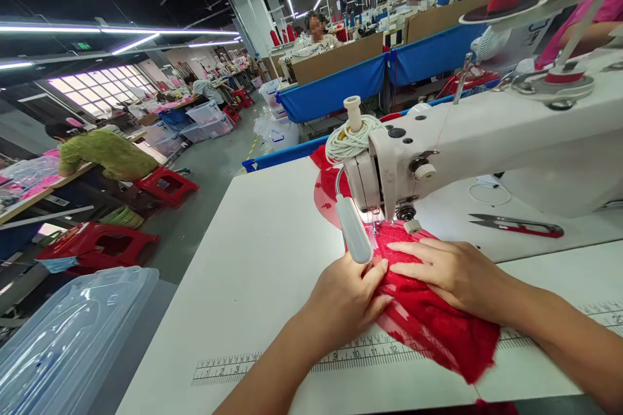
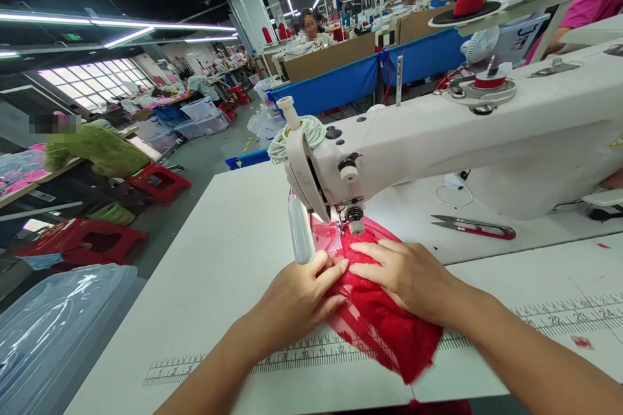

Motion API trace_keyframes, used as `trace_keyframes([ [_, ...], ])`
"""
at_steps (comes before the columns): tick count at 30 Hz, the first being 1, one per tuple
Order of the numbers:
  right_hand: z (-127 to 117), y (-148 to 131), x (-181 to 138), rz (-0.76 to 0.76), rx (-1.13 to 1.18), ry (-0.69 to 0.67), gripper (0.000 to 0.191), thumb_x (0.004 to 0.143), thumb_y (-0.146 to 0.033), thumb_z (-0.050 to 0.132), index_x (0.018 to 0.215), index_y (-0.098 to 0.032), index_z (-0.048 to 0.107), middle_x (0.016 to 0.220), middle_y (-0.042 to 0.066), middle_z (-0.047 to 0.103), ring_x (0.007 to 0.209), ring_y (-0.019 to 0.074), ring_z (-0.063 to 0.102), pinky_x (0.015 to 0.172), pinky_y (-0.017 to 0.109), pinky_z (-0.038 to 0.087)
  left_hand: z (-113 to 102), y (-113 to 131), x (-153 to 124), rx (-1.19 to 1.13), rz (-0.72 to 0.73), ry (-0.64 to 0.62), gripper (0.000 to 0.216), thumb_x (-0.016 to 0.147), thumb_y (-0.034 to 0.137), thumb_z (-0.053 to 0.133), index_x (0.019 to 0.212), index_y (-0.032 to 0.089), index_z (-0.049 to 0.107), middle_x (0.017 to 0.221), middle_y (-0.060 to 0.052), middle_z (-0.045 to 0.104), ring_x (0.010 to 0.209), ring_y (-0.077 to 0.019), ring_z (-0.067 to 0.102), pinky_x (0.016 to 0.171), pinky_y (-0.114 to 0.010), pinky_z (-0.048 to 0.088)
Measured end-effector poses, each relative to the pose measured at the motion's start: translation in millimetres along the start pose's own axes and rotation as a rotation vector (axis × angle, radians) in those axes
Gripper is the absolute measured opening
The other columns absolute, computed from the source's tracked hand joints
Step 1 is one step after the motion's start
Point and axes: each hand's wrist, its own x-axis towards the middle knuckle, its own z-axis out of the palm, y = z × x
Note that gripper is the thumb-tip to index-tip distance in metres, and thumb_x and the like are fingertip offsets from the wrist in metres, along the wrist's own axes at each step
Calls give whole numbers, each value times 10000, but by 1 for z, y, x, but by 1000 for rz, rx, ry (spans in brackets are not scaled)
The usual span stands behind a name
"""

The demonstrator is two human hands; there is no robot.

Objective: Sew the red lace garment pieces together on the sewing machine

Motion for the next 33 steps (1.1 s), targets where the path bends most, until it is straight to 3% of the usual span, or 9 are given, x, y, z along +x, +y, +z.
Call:
trace_keyframes([
  [4,-1,-2,3,30,-59,-38,309,804,-60,422,925,-237,645,1255,51,620,925,215,634,668,304,500,0,-1,-1,29,28,8,279,920,332,537,1116,136,569,870,-58,587,684,-192,543,545,-309,462],
  [8,-3,-4,4,22,-35,-37,309,851,-127,432,1044,-269,627,1237,60,608,903,214,622,623,292,461,0,0,-1,38,33,16,276,910,338,563,1094,133,584,860,-56,591,669,-182,534,547,-301,461],
  [12,-3,-5,4,70,-56,-39,337,813,-56,372,925,-244,628,1185,50,612,792,173,604,564,268,410,0,0,-1,46,36,21,278,901,336,576,1085,128,588,846,-52,587,669,-186,531,542,-307,466],
  [15,-4,-4,4,78,-16,-40,372,807,-68,400,1006,-276,637,1159,47,609,783,159,597,577,252,413,0,0,-1,50,33,13,270,899,342,581,1068,132,593,833,-45,586,664,-183,529,545,-309,471],
  [18,-6,-4,5,91,40,-12,333,825,-65,387,939,-255,636,1111,49,610,739,149,588,582,255,426,0,1,0,55,36,13,241,889,319,590,1049,137,592,848,-44,592,670,-179,536,555,-307,479],
  [22,-8,-8,13,107,276,114,224,925,-137,397,968,-209,605,1027,69,626,858,172,603,700,277,489,-2,2,1,57,41,19,191,860,272,610,988,132,592,854,-43,589,727,-183,563,579,-298,492],
  [25,-7,-11,24,117,394,102,214,954,-159,399,925,-203,606,884,43,635,782,158,598,703,276,498,-3,3,1,64,42,23,201,832,272,638,957,118,604,846,-45,591,752,-193,572,583,-298,497],
  [29,0,-11,29,54,310,23,282,956,-139,365,804,-189,598,770,36,599,685,150,562,610,267,462,-2,3,1,67,31,39,172,831,277,638,903,124,614,818,-39,595,746,-195,570,584,-299,498],
  [33,6,-11,24,-25,92,69,311,953,-118,362,714,-176,552,694,24,540,596,137,481,520,257,372,0,2,0,67,33,56,182,839,305,640,872,128,613,811,-36,601,729,-188,567,576,-292,492],
])
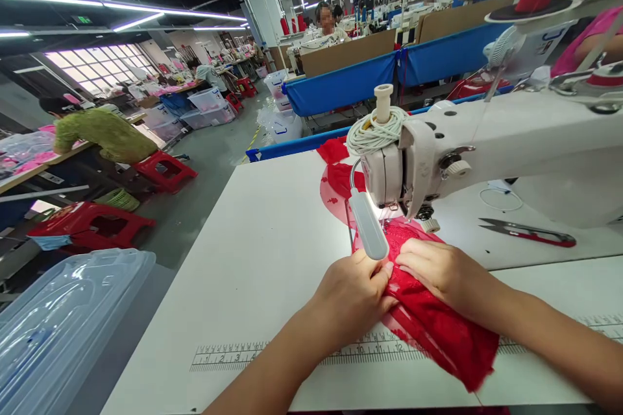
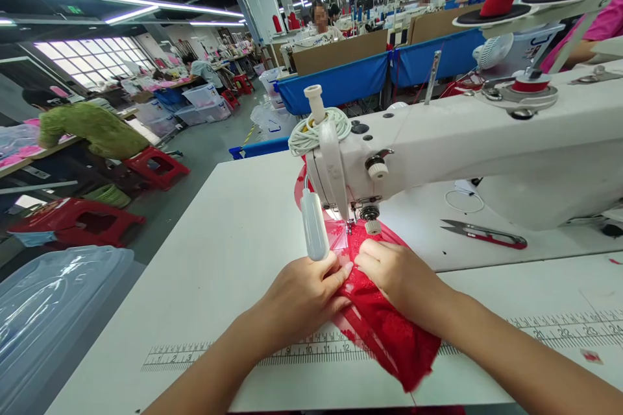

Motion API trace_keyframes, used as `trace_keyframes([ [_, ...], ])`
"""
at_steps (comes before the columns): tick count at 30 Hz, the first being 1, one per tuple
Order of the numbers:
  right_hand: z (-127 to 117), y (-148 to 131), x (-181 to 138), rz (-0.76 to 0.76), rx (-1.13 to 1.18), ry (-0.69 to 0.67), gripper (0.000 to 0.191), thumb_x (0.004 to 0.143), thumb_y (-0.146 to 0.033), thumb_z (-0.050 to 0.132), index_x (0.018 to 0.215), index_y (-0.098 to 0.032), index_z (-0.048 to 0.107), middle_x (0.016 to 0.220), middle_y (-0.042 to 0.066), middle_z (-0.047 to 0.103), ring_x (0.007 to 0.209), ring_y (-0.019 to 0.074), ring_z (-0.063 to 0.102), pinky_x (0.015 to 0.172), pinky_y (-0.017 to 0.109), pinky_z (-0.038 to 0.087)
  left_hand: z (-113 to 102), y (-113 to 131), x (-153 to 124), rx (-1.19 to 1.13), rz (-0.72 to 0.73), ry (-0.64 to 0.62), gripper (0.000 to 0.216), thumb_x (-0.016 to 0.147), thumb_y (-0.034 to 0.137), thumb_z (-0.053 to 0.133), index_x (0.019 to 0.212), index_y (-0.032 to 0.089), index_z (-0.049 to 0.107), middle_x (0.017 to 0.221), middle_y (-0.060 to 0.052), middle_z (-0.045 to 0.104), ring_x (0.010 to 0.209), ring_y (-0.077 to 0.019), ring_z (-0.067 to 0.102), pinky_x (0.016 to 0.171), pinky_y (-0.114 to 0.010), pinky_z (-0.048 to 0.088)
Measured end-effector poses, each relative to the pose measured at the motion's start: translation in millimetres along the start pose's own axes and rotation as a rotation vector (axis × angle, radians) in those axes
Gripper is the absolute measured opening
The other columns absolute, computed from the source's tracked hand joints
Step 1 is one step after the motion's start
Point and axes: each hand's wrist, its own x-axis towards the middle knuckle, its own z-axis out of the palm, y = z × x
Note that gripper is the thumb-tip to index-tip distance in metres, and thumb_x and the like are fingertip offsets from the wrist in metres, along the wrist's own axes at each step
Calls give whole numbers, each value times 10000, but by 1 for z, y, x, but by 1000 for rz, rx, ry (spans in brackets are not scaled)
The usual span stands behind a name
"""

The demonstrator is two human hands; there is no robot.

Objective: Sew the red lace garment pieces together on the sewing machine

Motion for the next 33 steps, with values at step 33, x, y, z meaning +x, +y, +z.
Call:
trace_keyframes([
  [33,8,-9,6,406,11,-33,231,939,-289,349,759,-231,481,729,-3,600,600,158,545,535,295,375,1,-1,-1,-45,-45,-84,209,847,327,647,878,127,595,878,-47,601,765,-203,560,588,-320,489],
])
